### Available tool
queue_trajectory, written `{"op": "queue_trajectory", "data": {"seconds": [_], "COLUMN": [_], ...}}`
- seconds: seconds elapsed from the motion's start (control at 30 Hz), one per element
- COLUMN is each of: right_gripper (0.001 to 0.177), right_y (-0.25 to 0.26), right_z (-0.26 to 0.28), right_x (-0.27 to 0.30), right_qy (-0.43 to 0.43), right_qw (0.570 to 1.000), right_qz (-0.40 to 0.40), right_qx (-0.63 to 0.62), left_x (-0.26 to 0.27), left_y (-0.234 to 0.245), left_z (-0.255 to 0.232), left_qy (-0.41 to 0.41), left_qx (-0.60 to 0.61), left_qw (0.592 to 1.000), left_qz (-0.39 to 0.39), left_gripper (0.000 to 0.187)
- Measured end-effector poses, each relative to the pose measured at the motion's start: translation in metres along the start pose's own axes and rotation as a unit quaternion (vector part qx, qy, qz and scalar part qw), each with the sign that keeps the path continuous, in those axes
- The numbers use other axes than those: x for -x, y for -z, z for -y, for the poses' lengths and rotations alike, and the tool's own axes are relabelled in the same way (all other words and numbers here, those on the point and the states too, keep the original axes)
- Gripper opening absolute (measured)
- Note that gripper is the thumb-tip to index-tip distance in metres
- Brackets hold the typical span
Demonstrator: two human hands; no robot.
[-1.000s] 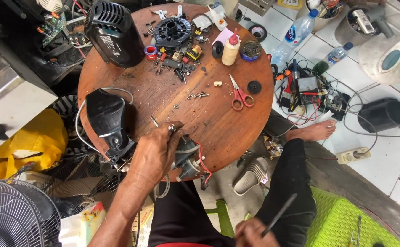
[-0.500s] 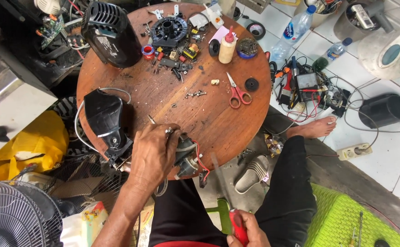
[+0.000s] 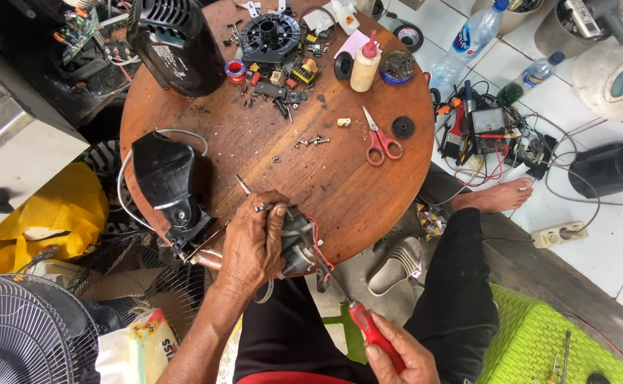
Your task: The person uses a screwdriver to tighten screws on a small electrical motor held in a bench vise. They rotate the motor to access different sides and continue securing the casing screws.
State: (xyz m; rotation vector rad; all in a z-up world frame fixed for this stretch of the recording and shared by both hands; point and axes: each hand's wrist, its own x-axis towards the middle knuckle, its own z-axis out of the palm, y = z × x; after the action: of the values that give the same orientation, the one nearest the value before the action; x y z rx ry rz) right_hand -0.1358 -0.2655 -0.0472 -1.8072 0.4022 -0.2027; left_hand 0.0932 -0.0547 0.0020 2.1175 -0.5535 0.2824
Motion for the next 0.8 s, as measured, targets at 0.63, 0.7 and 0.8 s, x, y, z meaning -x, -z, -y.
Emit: {"op": "queue_trajectory", "data": {"seconds": [0.63,0.7,0.8], "right_gripper": [0.042,0.041,0.043], "right_y": [0.057,0.060,0.067], "right_z": [0.036,0.043,0.006], "right_x": [-0.064,-0.064,-0.039], "right_qy": [0.039,0.040,0.053], "right_qw": [0.983,0.983,0.986], "right_qz": [0.156,0.137,0.091], "right_qx": [0.088,0.112,0.130], "left_x": [-0.004,-0.012,-0.021], "left_y": [0.006,0.017,0.032], "left_z": [-0.002,-0.008,-0.019], "left_qy": [0.005,0.062,0.053], "left_qx": [-0.016,0.011,0.028], "left_qw": [0.999,0.992,0.991], "left_qz": [0.035,0.107,0.119], "left_gripper": [0.024,0.038,0.039]}}
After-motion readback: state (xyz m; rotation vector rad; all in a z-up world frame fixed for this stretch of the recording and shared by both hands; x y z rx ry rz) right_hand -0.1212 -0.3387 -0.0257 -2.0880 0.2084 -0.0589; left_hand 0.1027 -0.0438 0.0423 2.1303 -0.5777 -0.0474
